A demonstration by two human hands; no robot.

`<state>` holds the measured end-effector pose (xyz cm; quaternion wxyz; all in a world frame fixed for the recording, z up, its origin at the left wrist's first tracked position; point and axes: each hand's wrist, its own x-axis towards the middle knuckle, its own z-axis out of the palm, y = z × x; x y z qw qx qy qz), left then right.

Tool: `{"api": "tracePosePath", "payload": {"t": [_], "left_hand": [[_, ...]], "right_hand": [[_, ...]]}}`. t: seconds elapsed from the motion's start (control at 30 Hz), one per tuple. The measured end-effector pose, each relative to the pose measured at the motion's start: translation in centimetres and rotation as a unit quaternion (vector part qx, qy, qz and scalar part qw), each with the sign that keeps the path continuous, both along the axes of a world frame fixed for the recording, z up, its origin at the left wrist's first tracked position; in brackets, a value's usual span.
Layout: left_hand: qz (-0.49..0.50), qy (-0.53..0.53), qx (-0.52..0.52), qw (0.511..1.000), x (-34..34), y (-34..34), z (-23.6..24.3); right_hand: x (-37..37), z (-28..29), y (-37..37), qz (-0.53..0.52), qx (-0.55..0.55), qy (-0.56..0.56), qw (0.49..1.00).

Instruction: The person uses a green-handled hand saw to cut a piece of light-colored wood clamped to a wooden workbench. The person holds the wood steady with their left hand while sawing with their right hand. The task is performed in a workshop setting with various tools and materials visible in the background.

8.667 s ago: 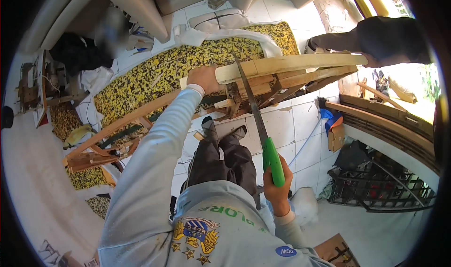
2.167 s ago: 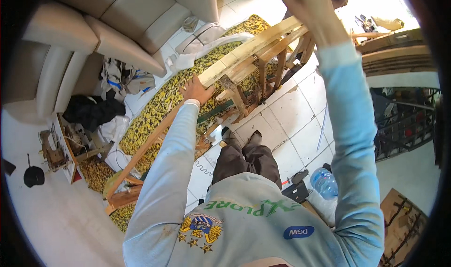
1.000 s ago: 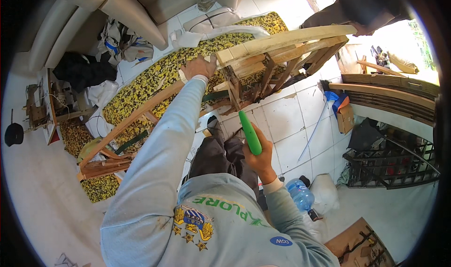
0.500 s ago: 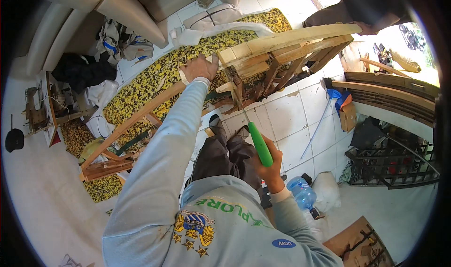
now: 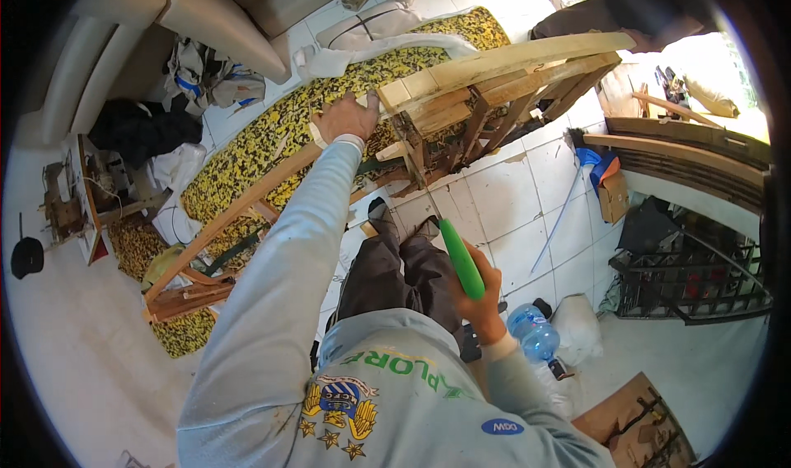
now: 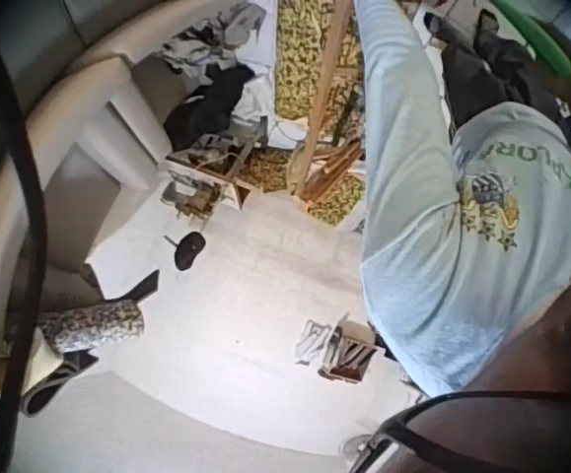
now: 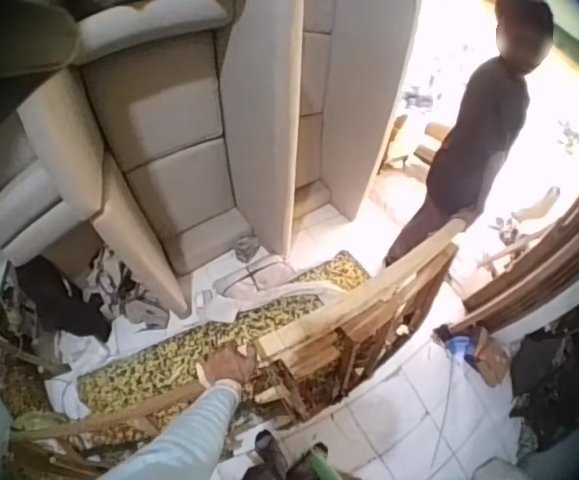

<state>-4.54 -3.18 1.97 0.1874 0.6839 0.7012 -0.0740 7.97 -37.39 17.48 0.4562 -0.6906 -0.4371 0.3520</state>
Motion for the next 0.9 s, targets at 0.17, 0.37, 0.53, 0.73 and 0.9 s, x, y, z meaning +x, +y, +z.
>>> {"api": "tracePosePath", "payload": {"t": [0.17, 0.37, 0.53, 0.73, 0.9], "left_hand": [[0.000, -0.013, 0.003, 1.000, 0.2, -0.5, 0.0], [0.000, -0.004, 0.003, 1.000, 0.1, -0.4, -0.1], [-0.005, 0.001, -0.003, 1.000, -0.2, -0.4, 0.0], [-0.026, -0.014, -0.005, 1.000, 1.3, 0.1, 0.2], [0.006, -0.018, 0.017, 1.000, -0.7, -0.3, -0.4]], "right_hand": [[-0.2, -6.0, 10.4, -0.015, 0.048, 0.008, 0.999], [-1.4, -5.5, 10.9, -0.007, 0.034, 0.009, 0.999], [-1.0, -0.9, 1.8, -0.006, -0.037, 0.003, 0.999], [-1.4, -7.0, 17.6, -0.055, 0.043, 0.005, 0.998], [-1.9, -3.2, 6.7, -0.010, 0.016, -0.021, 1.000]]}}
